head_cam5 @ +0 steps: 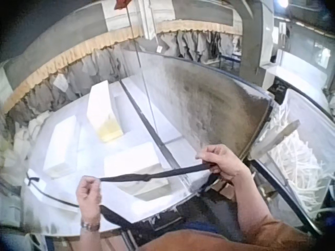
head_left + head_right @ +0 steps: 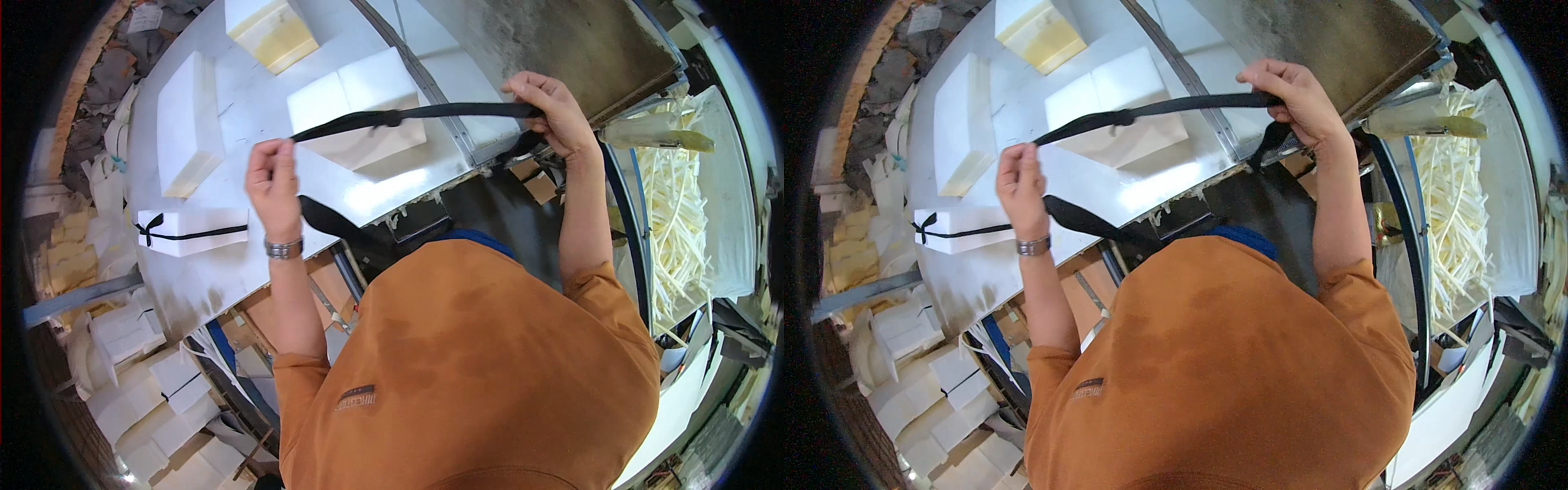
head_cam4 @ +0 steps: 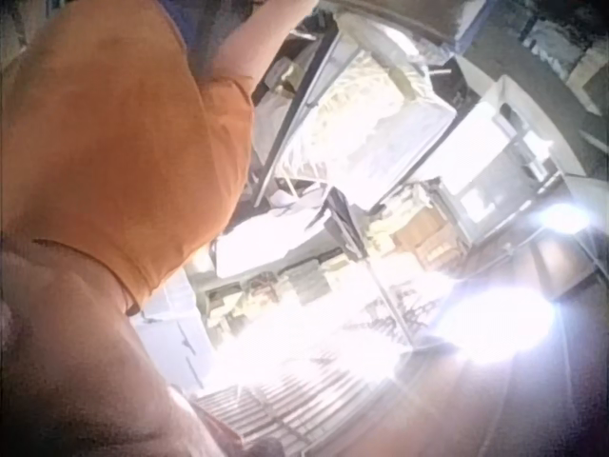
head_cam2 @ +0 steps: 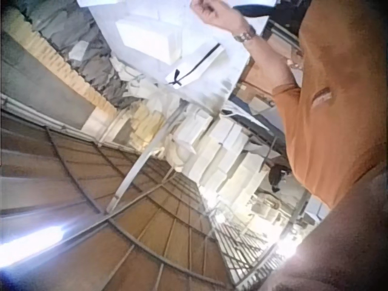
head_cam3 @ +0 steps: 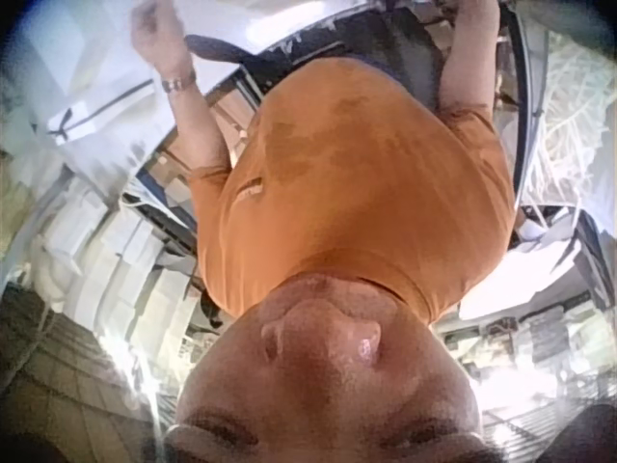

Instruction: Cutting, aligning, and bundling large white foam blocks using black plastic straps and a cutting tool.

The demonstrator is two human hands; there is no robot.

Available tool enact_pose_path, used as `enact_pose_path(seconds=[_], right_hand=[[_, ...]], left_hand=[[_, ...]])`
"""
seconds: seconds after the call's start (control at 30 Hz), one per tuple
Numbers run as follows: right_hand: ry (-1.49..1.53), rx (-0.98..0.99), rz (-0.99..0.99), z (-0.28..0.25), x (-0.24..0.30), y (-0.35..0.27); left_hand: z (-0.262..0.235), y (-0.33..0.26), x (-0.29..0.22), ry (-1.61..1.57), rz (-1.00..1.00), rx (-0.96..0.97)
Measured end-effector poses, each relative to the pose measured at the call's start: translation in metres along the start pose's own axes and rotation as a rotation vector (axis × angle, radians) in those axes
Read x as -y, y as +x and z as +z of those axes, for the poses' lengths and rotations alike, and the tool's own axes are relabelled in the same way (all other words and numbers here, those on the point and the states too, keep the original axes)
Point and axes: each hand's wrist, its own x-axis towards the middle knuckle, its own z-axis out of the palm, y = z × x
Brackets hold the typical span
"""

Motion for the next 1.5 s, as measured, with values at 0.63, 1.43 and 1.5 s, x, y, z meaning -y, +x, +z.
enact_pose_path(seconds=[0.63,1.43,1.5], right_hand=[[-1.115,0.038,-0.403,-0.006,0.005,0.009],[-1.057,0.122,-0.067,0.103,-0.310,0.269],[-0.884,-0.248,-0.233,-0.106,-0.389,0.283]], left_hand=[[-0.235,0.080,0.016,0.701,0.204,-0.253],[-0.232,0.042,0.273,1.322,-0.363,0.303],[-0.041,0.118,0.317,1.033,-0.133,0.545]])
